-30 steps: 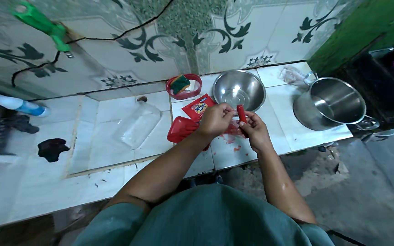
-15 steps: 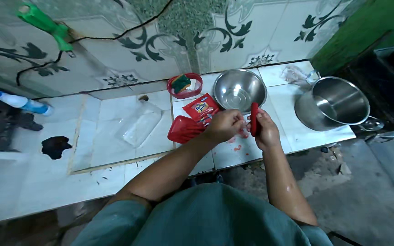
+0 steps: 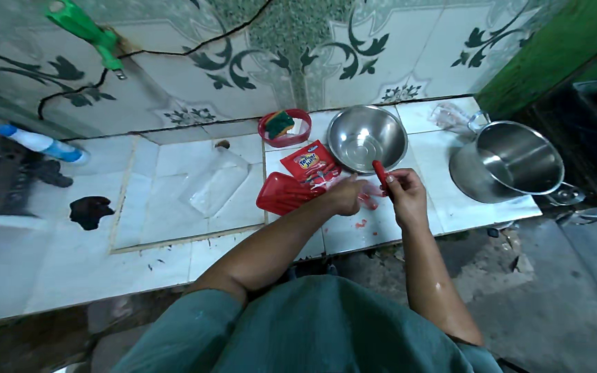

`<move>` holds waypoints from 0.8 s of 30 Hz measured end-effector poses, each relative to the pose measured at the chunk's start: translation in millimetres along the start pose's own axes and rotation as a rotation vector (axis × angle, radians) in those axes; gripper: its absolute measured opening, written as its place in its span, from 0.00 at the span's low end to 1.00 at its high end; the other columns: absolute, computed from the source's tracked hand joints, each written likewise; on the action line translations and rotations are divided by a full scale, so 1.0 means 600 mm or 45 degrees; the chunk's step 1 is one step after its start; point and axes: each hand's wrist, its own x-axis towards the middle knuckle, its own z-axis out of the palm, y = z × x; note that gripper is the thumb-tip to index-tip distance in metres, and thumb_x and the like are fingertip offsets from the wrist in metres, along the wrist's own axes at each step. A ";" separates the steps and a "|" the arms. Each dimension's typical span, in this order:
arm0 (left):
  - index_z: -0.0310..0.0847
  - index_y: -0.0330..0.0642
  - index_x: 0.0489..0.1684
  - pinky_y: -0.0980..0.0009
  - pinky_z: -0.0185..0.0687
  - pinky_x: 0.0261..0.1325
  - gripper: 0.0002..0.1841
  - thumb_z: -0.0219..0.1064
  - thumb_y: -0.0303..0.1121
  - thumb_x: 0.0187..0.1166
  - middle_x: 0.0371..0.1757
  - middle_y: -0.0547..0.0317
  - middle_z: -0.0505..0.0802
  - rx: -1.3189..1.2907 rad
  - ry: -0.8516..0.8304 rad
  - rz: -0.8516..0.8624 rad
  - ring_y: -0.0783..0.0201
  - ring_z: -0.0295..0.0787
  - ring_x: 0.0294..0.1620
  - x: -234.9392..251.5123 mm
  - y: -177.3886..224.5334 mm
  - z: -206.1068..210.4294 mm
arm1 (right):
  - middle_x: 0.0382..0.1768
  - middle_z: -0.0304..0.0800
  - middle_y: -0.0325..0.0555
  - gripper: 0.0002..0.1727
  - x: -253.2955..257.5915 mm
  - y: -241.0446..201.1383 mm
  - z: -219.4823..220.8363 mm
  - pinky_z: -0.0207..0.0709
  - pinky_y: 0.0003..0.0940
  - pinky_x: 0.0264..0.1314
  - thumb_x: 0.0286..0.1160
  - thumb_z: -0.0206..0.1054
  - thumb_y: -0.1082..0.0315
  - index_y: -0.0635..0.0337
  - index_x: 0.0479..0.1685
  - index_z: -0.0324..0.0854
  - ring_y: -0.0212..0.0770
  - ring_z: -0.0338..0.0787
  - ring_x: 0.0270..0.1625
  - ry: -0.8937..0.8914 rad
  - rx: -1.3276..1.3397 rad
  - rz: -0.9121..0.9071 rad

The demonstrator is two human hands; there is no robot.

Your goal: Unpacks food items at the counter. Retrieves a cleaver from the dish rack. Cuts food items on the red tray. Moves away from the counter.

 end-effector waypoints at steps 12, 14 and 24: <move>0.88 0.39 0.57 0.65 0.89 0.52 0.12 0.74 0.31 0.79 0.47 0.52 0.93 -0.554 0.348 -0.001 0.65 0.91 0.41 -0.063 0.011 -0.090 | 0.60 0.85 0.50 0.06 -0.003 0.036 -0.021 0.82 0.40 0.62 0.83 0.65 0.71 0.64 0.49 0.83 0.40 0.86 0.58 -0.046 -0.230 0.070; 0.88 0.39 0.58 0.62 0.90 0.52 0.13 0.74 0.31 0.79 0.48 0.51 0.93 -0.586 0.421 0.000 0.63 0.92 0.42 -0.075 -0.015 -0.099 | 0.55 0.86 0.50 0.07 -0.005 0.059 -0.033 0.82 0.42 0.58 0.83 0.64 0.72 0.64 0.52 0.81 0.40 0.86 0.54 0.010 -0.171 0.176; 0.83 0.34 0.61 0.65 0.90 0.57 0.14 0.72 0.27 0.80 0.56 0.47 0.89 -0.887 0.749 -0.288 0.63 0.91 0.48 -0.139 -0.181 -0.094 | 0.41 0.86 0.51 0.09 -0.016 0.155 -0.050 0.84 0.36 0.43 0.86 0.64 0.70 0.69 0.52 0.81 0.38 0.86 0.36 0.122 -0.373 0.484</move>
